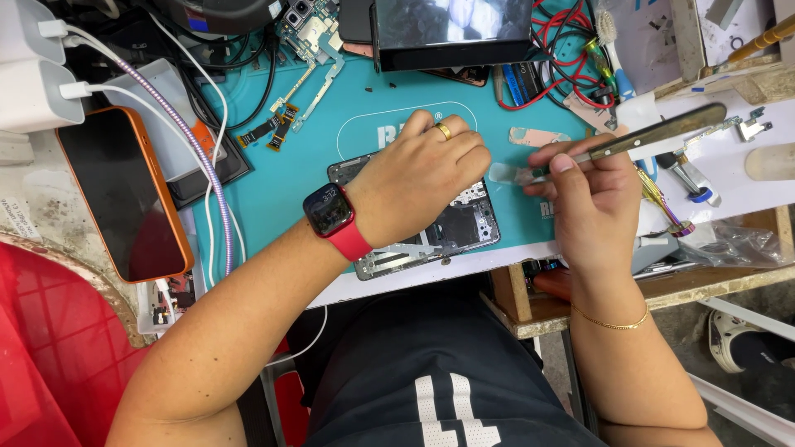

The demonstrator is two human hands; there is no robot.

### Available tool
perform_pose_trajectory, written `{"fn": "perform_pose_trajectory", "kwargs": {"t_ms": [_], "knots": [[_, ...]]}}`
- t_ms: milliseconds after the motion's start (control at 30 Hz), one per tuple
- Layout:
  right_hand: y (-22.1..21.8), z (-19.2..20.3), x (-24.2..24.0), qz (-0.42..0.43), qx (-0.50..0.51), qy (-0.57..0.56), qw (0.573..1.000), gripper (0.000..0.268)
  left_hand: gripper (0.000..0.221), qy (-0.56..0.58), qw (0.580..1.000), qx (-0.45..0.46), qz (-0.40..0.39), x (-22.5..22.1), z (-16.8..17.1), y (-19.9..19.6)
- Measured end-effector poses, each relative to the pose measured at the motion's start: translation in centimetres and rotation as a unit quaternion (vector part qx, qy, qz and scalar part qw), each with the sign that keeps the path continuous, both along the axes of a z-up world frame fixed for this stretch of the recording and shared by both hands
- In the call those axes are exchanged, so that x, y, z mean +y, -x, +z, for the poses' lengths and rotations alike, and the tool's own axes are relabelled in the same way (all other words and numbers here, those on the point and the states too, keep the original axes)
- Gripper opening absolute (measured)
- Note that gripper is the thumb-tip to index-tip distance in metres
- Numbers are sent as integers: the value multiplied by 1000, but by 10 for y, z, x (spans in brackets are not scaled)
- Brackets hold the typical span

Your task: Disassembling a mobile phone by detaching small internal components and connectors using tweezers and a prying tool on a repair bench.

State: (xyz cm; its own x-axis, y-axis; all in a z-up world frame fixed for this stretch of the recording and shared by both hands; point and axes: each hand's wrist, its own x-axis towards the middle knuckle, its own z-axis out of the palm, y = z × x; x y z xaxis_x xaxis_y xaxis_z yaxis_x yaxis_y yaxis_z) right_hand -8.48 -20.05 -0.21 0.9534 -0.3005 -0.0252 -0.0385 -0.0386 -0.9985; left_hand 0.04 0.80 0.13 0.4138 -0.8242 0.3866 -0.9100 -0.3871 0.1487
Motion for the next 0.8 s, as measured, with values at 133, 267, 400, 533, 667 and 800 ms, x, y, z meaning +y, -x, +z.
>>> {"fn": "perform_pose_trajectory", "kwargs": {"t_ms": [133, 267, 400, 533, 667, 800], "knots": [[22, 26, -2, 9, -25, 103, 994, 9, 40, -14, 1000, 27, 0, 7, 0, 1], [44, 44, -28, 5, 5, 459, 888, 22, 45, 21, 994, 104, -11, 17, 4, 2], [48, 31, -47, 7, 19, 571, 821, 36, 45, 52, 989, 135, -5, 27, 19, 9], [45, 26, -42, 15, -39, 579, 814, 40, 34, 71, 992, 103, 36, 45, 39, 30], [41, 32, -16, 22, -123, 563, 817, 33, 28, 90, 985, 102, 110, 70, 46, 64], [30, 34, 22, 145, -111, 456, 871, 38, 21, 64, 984, 56, 156, 78, 23, 104]]}}
